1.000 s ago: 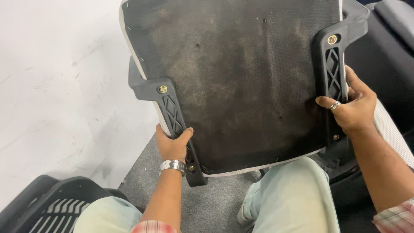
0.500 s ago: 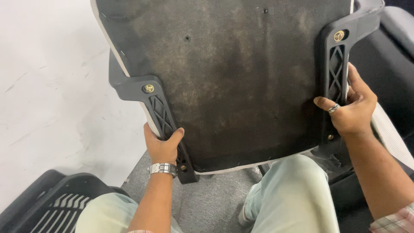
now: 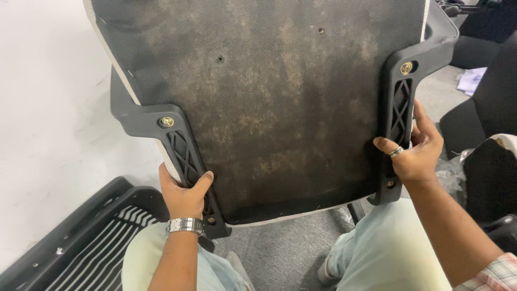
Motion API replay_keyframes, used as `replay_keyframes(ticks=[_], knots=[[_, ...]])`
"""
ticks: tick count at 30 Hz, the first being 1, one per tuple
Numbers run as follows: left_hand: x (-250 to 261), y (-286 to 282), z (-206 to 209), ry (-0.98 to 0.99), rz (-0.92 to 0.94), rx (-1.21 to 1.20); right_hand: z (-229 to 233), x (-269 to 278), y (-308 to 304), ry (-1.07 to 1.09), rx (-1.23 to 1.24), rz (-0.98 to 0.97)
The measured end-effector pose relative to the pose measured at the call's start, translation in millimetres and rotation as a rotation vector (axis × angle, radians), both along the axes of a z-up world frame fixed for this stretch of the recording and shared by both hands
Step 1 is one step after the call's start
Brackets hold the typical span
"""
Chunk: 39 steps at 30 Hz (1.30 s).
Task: The person uses a screwdriver to tighten screws on the armrests of an office chair, then lifts and repositions the chair to continue securing the armrests.
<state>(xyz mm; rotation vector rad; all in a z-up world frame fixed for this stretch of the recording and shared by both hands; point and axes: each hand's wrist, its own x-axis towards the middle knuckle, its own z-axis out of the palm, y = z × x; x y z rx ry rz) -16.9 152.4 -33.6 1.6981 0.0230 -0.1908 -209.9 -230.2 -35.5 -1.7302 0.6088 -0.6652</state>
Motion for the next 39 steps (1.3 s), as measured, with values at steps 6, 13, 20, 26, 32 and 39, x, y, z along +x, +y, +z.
replay_keyframes(ticks=[6, 13, 20, 26, 32, 39], knots=[[0.9, 1.0, -2.7, 0.044, 0.047, 0.018, -3.3, -0.1, -1.4, 0.034, 0.013, -0.001], [-1.2, 1.7, -7.0, 0.002, 0.049, 0.036, 1.5, -0.6, 2.0, 0.064, 0.018, -0.029], [-4.7, 1.7, -1.0, -0.025, 0.086, 0.158, -0.1, 0.6, 6.9, -0.021, -0.035, -0.013], [-7.7, 2.9, 0.7, -0.048, 0.114, 0.192, -10.5, -1.5, 5.6, 0.004, 0.011, -0.074], [-9.6, 4.5, 0.2, -0.037, 0.114, 0.189, -14.2, -2.1, 8.4, -0.002, 0.031, -0.125], [-8.7, 7.2, 1.5, -0.056, 0.089, 0.212, -4.0, -3.8, 17.6, 0.049, 0.043, -0.160]])
